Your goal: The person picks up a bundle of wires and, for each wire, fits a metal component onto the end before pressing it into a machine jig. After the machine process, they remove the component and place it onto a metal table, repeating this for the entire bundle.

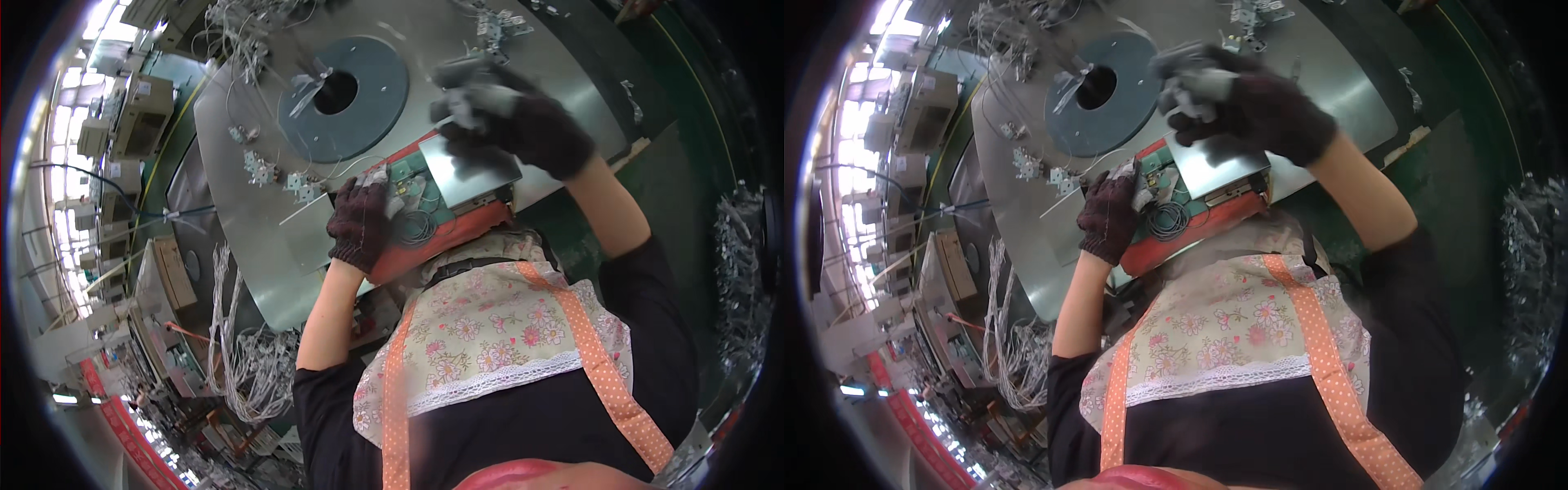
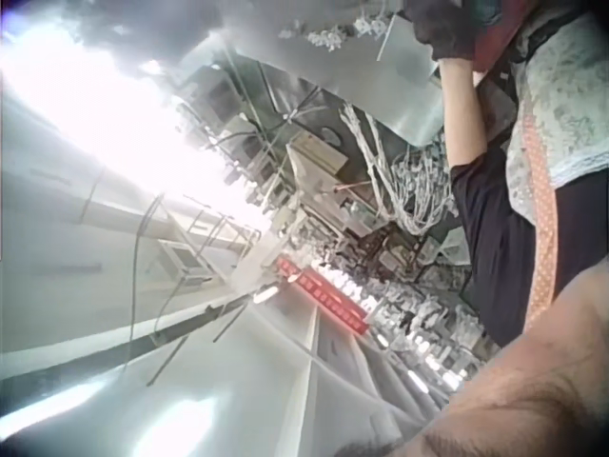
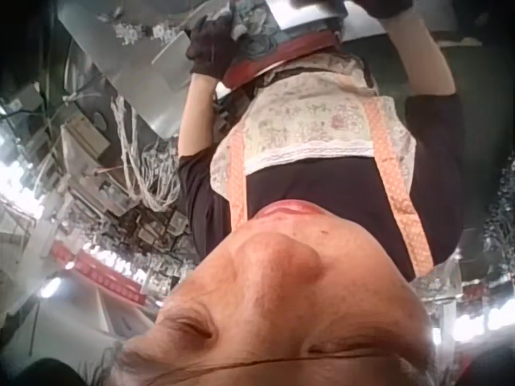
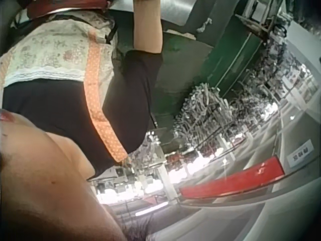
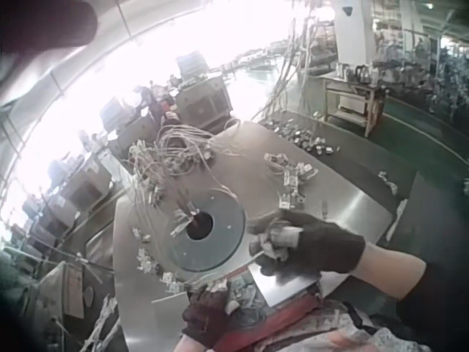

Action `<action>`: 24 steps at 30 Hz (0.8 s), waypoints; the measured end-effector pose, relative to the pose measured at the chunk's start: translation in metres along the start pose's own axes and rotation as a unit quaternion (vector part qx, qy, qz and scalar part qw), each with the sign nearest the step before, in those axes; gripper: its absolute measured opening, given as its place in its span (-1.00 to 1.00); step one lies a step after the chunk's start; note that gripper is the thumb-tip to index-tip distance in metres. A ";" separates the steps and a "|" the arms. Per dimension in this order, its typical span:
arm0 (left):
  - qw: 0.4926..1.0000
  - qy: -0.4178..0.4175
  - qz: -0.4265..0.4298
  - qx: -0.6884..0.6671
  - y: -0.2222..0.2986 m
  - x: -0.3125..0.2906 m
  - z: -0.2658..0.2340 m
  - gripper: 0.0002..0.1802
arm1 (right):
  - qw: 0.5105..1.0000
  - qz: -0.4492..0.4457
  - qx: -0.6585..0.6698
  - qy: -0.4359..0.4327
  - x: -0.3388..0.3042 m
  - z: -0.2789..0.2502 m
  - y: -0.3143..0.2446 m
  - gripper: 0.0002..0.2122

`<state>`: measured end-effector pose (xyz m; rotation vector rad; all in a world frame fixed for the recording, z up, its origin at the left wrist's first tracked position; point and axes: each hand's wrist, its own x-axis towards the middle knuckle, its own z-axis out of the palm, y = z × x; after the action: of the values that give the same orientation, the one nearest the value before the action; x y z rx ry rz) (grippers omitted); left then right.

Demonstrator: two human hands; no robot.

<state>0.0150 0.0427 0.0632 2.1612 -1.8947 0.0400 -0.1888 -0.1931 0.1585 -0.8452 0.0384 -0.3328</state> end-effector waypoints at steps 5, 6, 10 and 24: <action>1.000 -0.002 -0.003 0.007 -0.004 -0.005 0.007 -0.37 | 0.999 0.016 0.021 -0.025 0.022 0.008 0.012 -0.47; 1.000 -0.001 -0.006 -0.010 0.002 -0.002 0.004 -0.37 | 0.998 0.008 0.044 -0.046 0.019 0.012 0.012 -0.45; 1.000 -0.027 -0.008 -0.001 0.011 0.000 -0.007 -0.35 | 0.997 -0.014 0.040 -0.063 0.012 0.031 0.007 -0.37; 0.997 -0.041 -0.063 0.031 0.001 -0.002 0.010 -0.38 | 0.991 -0.047 -0.068 0.103 0.005 0.031 0.017 -0.52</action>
<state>0.0124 0.0421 0.0529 2.3528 -1.8174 -0.0142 -0.1743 -0.1614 0.1673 -0.9470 0.2156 -0.5097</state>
